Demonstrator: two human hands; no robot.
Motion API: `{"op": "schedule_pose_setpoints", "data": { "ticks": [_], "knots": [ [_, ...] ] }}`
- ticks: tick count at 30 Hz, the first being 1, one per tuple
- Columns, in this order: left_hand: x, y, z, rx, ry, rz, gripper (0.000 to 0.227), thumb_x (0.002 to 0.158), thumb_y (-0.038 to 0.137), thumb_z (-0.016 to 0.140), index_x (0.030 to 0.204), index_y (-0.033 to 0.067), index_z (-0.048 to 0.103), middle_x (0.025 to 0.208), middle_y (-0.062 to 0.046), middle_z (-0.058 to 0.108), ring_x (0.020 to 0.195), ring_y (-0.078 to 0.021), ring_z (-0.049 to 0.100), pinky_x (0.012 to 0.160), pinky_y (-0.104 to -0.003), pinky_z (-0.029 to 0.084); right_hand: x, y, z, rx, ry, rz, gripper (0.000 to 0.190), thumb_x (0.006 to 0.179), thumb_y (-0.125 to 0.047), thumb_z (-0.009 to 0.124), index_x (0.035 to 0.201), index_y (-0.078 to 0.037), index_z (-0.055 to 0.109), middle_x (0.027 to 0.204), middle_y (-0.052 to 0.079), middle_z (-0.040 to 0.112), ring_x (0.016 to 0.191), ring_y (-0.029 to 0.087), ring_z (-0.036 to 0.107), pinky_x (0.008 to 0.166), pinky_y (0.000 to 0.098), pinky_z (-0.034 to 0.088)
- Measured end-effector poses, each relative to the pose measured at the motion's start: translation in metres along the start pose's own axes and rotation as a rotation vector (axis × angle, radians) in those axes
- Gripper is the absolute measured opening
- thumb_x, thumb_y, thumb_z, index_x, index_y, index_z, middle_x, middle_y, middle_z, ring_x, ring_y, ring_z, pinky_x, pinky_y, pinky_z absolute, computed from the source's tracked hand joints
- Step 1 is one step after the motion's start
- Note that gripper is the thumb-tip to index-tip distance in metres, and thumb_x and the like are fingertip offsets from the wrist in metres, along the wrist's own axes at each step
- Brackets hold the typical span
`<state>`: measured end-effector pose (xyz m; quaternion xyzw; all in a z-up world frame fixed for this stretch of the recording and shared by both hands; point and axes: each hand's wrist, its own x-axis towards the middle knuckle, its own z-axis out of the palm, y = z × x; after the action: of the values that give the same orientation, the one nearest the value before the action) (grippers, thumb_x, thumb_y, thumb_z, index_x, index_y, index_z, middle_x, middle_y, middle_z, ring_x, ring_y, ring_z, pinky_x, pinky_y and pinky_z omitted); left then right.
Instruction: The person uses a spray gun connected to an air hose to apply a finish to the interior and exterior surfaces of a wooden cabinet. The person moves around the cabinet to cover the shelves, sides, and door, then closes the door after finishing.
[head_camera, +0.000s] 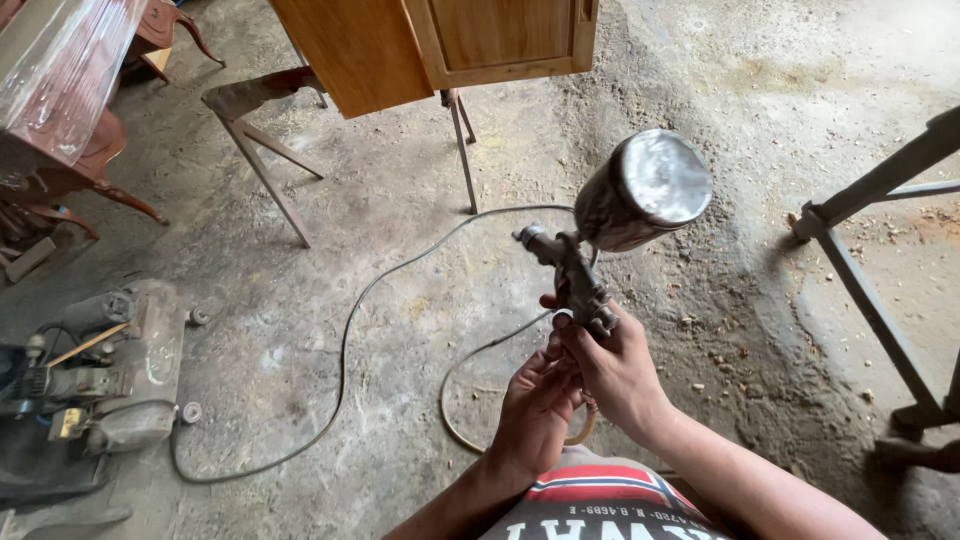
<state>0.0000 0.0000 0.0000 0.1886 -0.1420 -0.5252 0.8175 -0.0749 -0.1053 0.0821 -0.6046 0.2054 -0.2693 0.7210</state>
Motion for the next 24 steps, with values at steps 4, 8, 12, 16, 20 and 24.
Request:
{"op": "schedule_pose_setpoints", "data": {
  "ticks": [4, 8, 12, 16, 20, 24],
  "knots": [
    [0.064, -0.012, 0.002, -0.042, -0.043, -0.061, 0.022, 0.104, 0.01, 0.072, 0.125, 0.0027, 0.069, 0.116, -0.007, 0.074, 0.103, -0.0149, 0.069, 0.094, -0.031, 0.053, 0.04, -0.027, -0.029, 0.236, 0.015, -0.061, 0.051, 0.103, -0.032, 0.052, 0.136, 0.007, 0.056, 0.09, 0.009, 0.069, 0.068, 0.012, 0.063, 0.058, 0.0263, 0.054],
    [0.134, -0.03, 0.003, -0.015, -0.016, -0.123, 0.02, 0.097, 0.009, 0.073, 0.116, 0.0036, 0.074, 0.113, -0.008, 0.076, 0.101, -0.0161, 0.07, 0.093, -0.032, 0.055, 0.082, -0.041, -0.068, 0.179, 0.046, -0.159, 0.057, 0.107, -0.04, 0.044, 0.135, 0.007, 0.057, 0.09, 0.009, 0.07, 0.068, 0.01, 0.062, 0.057, 0.0235, 0.051],
    [0.216, -0.046, -0.002, 0.054, -0.093, -0.066, 0.013, 0.098, 0.003, 0.075, 0.111, 0.0027, 0.074, 0.116, -0.01, 0.076, 0.11, -0.018, 0.07, 0.102, -0.035, 0.054, 0.137, -0.045, -0.116, 0.066, 0.053, -0.237, 0.059, 0.112, -0.044, 0.041, 0.134, 0.009, 0.058, 0.088, 0.01, 0.069, 0.072, 0.012, 0.064, 0.062, 0.0241, 0.053],
    [0.299, -0.057, 0.018, -0.043, -0.137, -0.095, 0.025, 0.097, 0.004, 0.078, 0.121, 0.0037, 0.07, 0.117, -0.01, 0.075, 0.107, -0.0195, 0.07, 0.1, -0.036, 0.054, 0.199, -0.059, -0.156, -0.008, 0.095, -0.291, 0.054, 0.113, -0.043, 0.045, 0.127, 0.007, 0.062, 0.094, 0.009, 0.069, 0.078, 0.011, 0.064, 0.068, 0.024, 0.052],
    [0.365, -0.059, 0.047, -0.229, -0.19, -0.213, 0.046, 0.093, 0.009, 0.078, 0.138, 0.009, 0.066, 0.117, -0.008, 0.074, 0.104, -0.0176, 0.069, 0.092, -0.034, 0.053, 0.265, -0.082, -0.198, -0.193, 0.234, -0.184, 0.049, 0.112, -0.038, 0.049, 0.107, 0.008, 0.067, 0.081, 0.011, 0.07, 0.062, 0.012, 0.06, 0.053, 0.0246, 0.045],
    [0.408, -0.06, 0.054, -0.222, -0.117, -0.247, 0.039, 0.097, 0.008, 0.077, 0.134, 0.0107, 0.064, 0.121, -0.008, 0.073, 0.11, -0.0178, 0.069, 0.094, -0.034, 0.054, 0.302, -0.094, -0.216, -0.152, 0.263, -0.155, 0.045, 0.11, -0.034, 0.047, 0.124, 0.004, 0.068, 0.078, 0.007, 0.069, 0.061, 0.008, 0.061, 0.051, 0.0212, 0.045]
  ]
}}
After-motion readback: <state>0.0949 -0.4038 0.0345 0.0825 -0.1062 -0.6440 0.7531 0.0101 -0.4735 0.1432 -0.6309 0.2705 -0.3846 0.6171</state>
